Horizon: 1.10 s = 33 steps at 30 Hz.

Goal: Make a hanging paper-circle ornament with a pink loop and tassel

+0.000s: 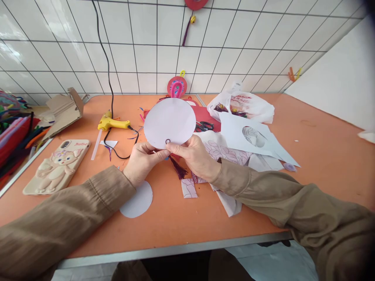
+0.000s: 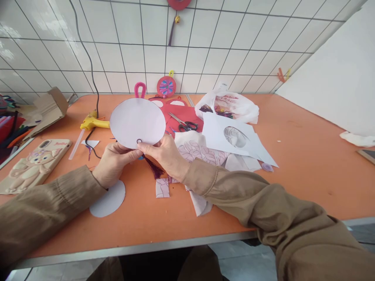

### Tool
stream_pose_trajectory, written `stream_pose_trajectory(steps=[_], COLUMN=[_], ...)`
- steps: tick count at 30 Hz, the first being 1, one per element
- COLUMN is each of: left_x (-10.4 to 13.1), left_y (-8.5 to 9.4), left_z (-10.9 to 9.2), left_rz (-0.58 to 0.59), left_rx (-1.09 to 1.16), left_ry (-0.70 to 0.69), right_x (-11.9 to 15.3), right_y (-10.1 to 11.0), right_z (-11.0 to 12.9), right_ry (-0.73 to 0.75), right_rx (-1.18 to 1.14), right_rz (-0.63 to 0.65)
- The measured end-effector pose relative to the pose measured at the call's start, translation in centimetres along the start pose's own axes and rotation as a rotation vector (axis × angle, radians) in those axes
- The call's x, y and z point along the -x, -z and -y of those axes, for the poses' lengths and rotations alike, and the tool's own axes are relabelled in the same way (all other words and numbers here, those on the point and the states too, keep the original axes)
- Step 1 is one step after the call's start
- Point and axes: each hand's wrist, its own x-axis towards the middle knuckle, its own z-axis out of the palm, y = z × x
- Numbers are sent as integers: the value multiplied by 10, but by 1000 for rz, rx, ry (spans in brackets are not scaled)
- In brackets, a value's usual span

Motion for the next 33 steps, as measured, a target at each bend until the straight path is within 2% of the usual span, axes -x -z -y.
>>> stream_pose_trajectory(steps=[11, 20, 33], left_x=[-1, -2, -2], left_y=[0, 4, 5], left_z=[1, 4, 7], left_rz=[31, -18, -20], left_rx=[70, -35, -38], left_ry=[7, 30, 61], right_x=[0, 0, -1], right_y=[6, 7, 2], right_z=[-7, -11, -6], right_ry=[8, -6, -8], right_rx=[-19, -61, 41], right_rz=[25, 42, -41])
